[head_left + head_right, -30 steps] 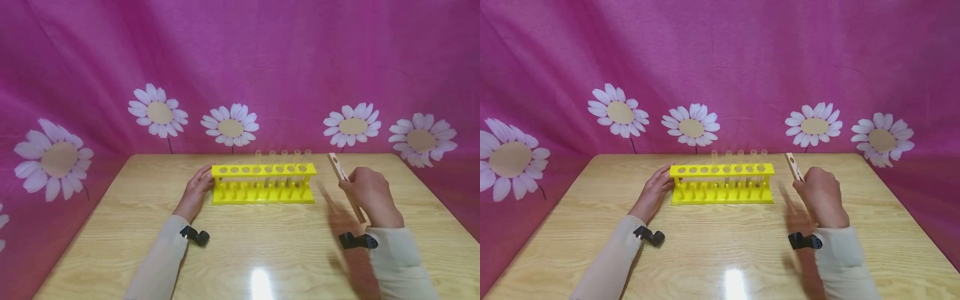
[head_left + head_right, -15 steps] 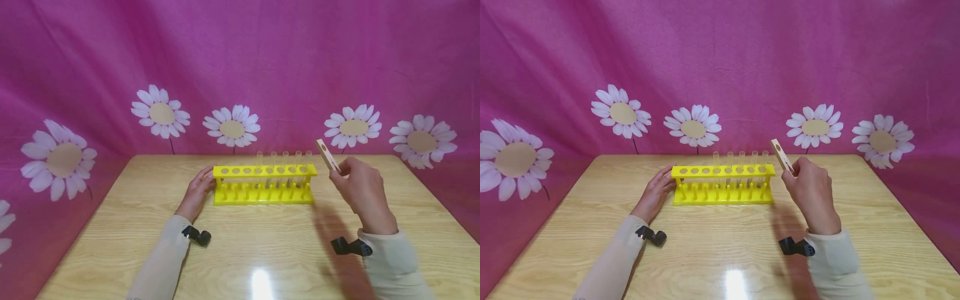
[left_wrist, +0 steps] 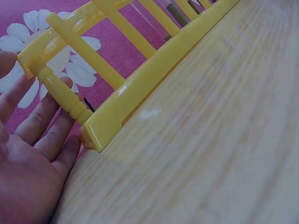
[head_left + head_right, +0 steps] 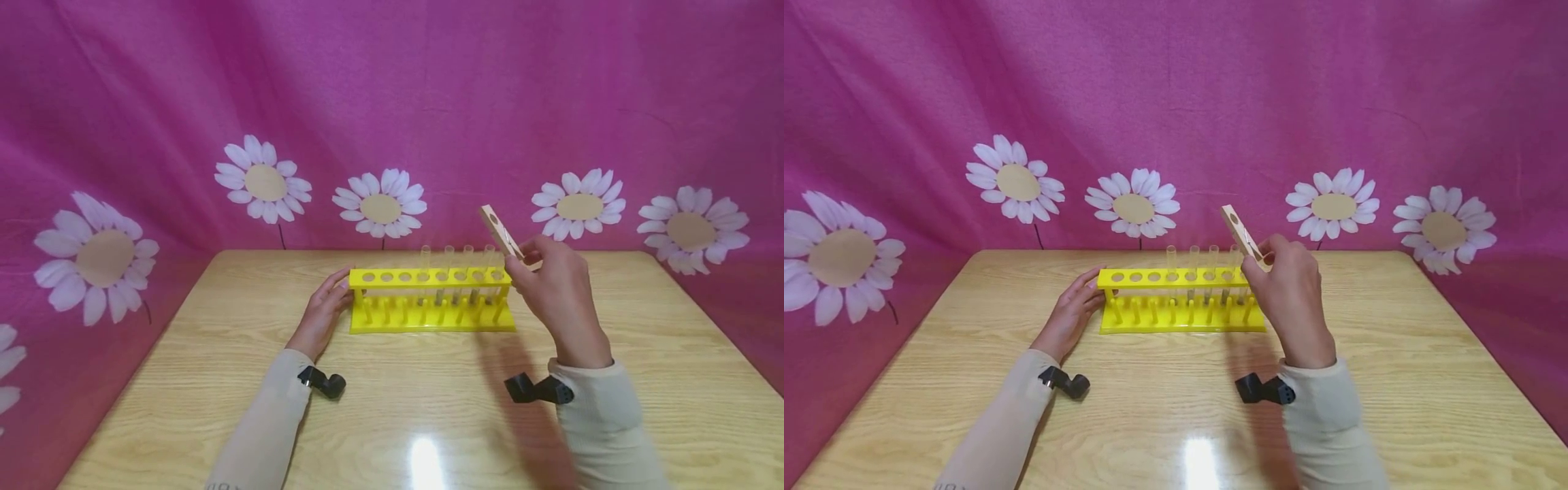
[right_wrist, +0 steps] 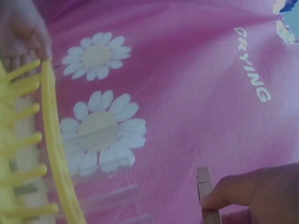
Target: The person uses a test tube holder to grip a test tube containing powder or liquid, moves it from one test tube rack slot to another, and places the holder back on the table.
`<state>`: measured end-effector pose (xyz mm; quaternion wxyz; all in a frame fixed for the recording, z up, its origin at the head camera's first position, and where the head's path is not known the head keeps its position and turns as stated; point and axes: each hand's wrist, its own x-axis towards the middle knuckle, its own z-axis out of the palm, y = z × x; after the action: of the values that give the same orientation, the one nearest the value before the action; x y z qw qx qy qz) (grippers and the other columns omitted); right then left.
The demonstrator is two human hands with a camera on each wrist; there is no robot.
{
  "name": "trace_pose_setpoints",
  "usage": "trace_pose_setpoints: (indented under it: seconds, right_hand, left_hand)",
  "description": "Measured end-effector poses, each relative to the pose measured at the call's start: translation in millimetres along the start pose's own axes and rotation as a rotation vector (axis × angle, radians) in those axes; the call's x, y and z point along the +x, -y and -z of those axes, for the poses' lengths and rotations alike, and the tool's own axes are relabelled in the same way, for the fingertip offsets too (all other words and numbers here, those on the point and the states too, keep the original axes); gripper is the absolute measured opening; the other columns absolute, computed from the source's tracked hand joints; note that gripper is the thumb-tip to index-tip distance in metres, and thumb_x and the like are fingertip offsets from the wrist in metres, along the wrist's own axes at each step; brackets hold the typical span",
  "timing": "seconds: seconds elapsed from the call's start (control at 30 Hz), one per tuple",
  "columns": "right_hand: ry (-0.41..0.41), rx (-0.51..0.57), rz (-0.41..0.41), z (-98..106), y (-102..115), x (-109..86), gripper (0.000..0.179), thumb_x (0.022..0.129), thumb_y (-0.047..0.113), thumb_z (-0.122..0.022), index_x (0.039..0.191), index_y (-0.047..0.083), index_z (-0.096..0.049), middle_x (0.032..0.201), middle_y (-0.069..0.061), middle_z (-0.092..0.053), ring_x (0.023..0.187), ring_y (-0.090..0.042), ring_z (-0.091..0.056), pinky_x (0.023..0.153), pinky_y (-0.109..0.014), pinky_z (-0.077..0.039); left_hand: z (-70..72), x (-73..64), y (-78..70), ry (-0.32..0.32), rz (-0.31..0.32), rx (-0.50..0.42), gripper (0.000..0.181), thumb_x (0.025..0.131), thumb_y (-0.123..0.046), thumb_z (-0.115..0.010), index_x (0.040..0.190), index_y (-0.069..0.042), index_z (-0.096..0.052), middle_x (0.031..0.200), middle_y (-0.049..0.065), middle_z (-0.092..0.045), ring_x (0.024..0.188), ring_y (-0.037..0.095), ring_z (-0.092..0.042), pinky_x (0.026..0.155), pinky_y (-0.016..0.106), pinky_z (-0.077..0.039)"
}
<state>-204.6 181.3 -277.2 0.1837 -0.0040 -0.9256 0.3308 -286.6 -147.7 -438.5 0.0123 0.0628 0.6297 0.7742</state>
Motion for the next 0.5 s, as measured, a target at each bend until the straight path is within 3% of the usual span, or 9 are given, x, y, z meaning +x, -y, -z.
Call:
trace_pose_setpoints:
  seconds: [0.3, 0.5]
  right_hand:
    - [0.011, 0.082, -0.055, -11.7, 20.4, 5.4, 0.029, 0.091, 0.028, -0.062, 0.106, 0.003, -0.063, 0.1, -0.016, -0.063, 0.076, -0.028, -0.06, 0.057, -0.03, -0.051]
    - [0.039, 0.103, -0.046, -21.6, 25.2, 4.9, 0.03, 0.09, 0.028, -0.065, 0.106, 0.003, -0.063, 0.099, -0.015, -0.063, 0.077, -0.027, -0.059, 0.056, -0.029, -0.052]
  left_hand:
    - [-1.0, 0.8, -1.8, 0.01, 0.017, -0.004, 0.048, 0.1, -0.028, -0.054, 0.144, -0.013, -0.044, 0.14, 0.008, -0.049, 0.118, 0.025, -0.052, 0.11, 0.041, -0.033]
    - [-0.3, -0.2, -3.0, -0.002, 0.031, 0.014, 0.052, 0.099, -0.029, -0.054, 0.146, -0.01, -0.041, 0.139, 0.01, -0.049, 0.118, 0.024, -0.052, 0.111, 0.041, -0.032]
